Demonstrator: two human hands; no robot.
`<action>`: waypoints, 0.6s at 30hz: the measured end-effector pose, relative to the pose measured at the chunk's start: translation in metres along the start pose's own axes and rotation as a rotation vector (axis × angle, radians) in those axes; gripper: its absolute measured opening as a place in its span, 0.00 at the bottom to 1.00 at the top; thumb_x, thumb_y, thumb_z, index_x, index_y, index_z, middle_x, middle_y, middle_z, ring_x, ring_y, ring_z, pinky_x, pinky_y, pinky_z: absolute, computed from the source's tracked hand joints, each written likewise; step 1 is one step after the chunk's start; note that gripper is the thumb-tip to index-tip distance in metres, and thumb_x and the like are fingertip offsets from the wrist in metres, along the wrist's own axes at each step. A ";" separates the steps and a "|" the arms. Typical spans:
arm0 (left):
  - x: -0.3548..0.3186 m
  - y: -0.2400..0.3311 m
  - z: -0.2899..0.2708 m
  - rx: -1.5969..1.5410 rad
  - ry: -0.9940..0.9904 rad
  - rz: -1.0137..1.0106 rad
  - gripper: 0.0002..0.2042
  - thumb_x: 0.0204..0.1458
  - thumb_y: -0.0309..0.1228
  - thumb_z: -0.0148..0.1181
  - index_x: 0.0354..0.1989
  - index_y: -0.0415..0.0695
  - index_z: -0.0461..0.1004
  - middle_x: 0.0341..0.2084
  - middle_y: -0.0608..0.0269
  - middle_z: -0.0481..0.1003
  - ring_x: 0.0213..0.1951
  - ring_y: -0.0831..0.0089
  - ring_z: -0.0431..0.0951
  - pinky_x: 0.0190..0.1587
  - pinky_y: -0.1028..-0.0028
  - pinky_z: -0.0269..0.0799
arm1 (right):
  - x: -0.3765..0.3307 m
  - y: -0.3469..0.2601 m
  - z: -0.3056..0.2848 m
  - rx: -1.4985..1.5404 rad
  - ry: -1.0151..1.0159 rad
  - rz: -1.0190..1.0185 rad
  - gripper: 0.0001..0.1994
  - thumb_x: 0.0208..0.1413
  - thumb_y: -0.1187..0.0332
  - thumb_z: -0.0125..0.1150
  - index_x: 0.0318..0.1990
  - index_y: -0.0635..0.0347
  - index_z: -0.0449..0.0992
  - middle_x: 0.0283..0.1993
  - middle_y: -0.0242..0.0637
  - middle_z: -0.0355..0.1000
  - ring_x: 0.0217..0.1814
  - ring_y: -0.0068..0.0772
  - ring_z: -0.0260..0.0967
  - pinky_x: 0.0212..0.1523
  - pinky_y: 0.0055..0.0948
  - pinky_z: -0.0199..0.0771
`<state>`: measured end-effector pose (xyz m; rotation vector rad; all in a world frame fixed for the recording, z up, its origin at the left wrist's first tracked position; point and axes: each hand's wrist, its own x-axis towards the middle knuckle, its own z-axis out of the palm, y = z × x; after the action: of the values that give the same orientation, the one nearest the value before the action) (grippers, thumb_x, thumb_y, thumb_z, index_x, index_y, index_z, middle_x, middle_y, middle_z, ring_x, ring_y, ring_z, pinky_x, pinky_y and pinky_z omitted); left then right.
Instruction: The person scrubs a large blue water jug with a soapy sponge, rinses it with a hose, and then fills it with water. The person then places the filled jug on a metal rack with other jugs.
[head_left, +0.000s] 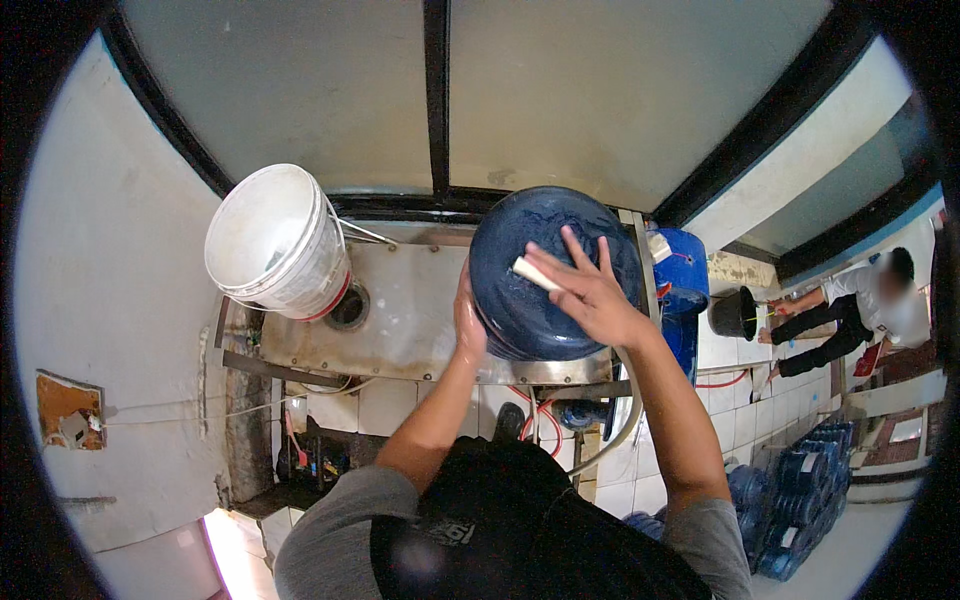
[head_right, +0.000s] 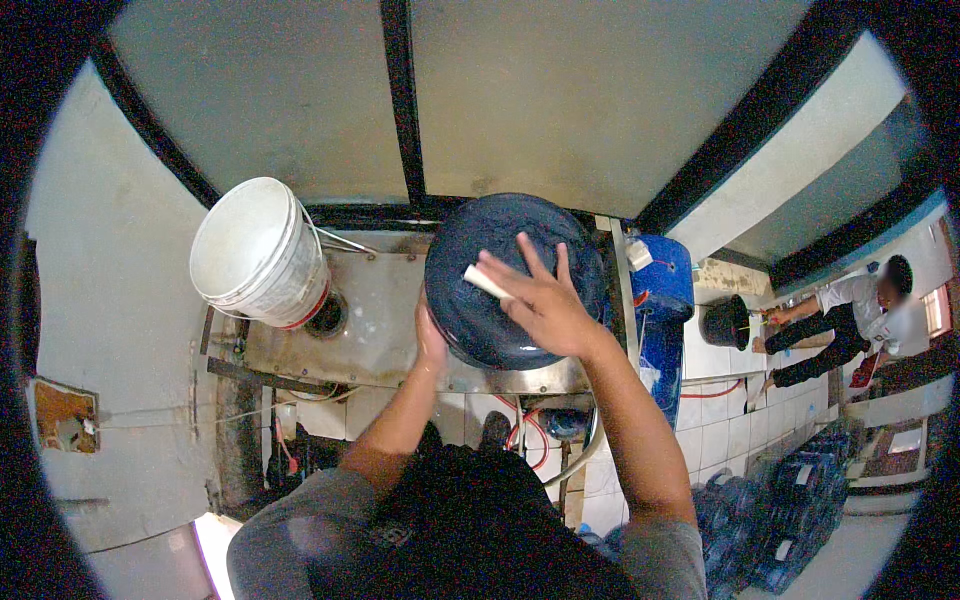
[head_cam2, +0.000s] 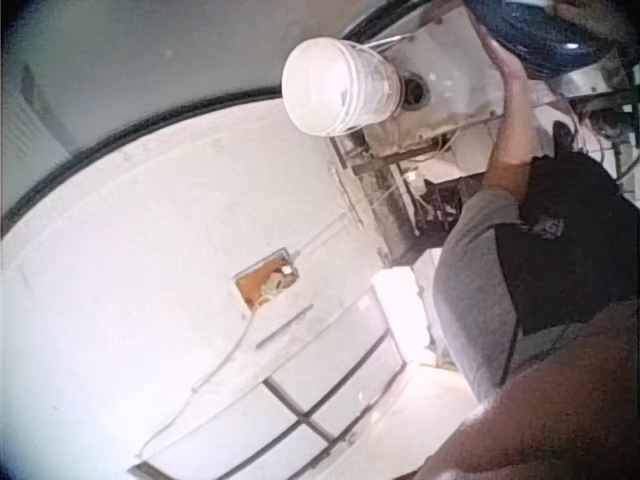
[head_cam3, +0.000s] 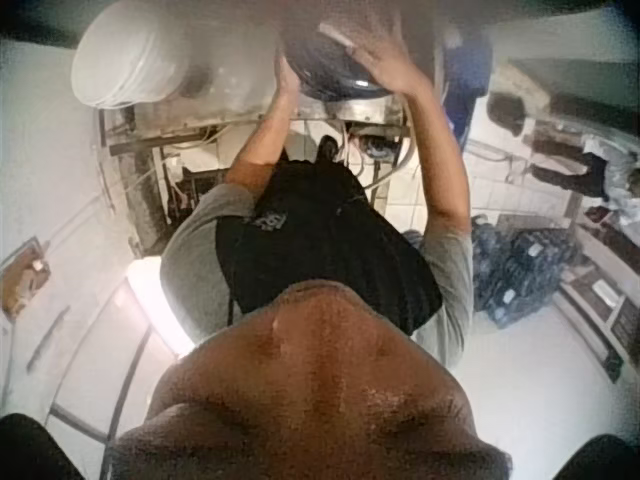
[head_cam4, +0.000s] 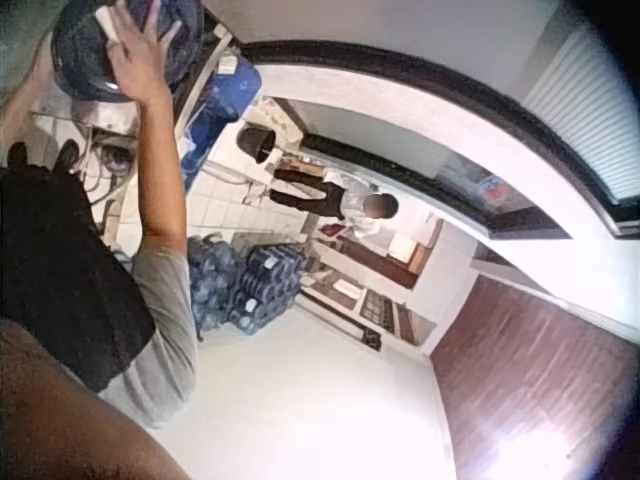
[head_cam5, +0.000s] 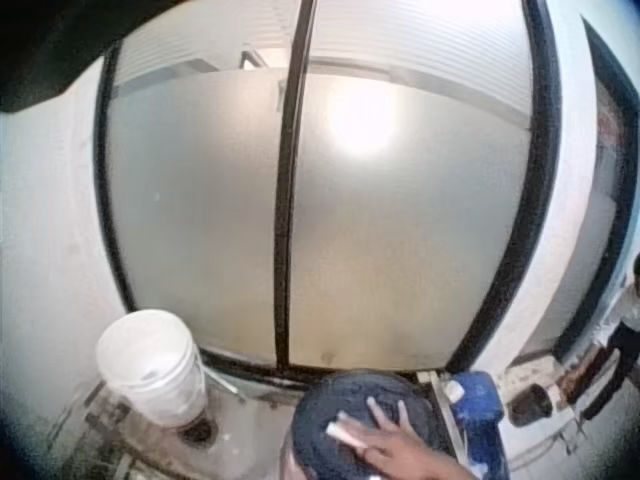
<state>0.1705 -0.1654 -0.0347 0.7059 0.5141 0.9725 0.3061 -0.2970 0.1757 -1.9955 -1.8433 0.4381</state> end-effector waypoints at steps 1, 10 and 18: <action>0.012 0.025 0.008 -0.003 -0.073 -0.169 0.29 0.70 0.51 0.43 0.66 0.40 0.69 0.58 0.55 0.76 0.58 0.64 0.77 0.64 0.61 0.71 | -0.003 0.000 0.000 0.000 -0.053 -0.026 0.27 0.67 0.60 0.50 0.74 0.36 0.64 0.81 0.24 0.54 0.87 0.47 0.30 0.78 0.62 0.11; 0.098 0.069 0.030 -0.049 -0.335 -0.471 0.29 0.67 0.53 0.48 0.61 0.40 0.74 0.53 0.54 0.80 0.51 0.61 0.81 0.59 0.62 0.75 | 0.015 -0.015 0.010 -0.018 0.060 0.038 0.31 0.62 0.69 0.53 0.74 0.39 0.63 0.80 0.24 0.55 0.86 0.49 0.36 0.78 0.67 0.17; 0.031 -0.132 -0.130 0.066 0.000 -0.190 0.41 0.66 0.62 0.42 0.78 0.46 0.47 0.74 0.57 0.59 0.71 0.59 0.62 0.75 0.63 0.53 | 0.016 -0.023 0.007 -0.036 0.023 -0.002 0.32 0.62 0.69 0.52 0.75 0.39 0.61 0.80 0.25 0.54 0.86 0.50 0.35 0.78 0.68 0.17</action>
<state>0.1714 -0.1477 -0.2215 0.7022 0.6041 0.7808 0.2843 -0.2792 0.1812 -2.0135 -1.8515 0.3820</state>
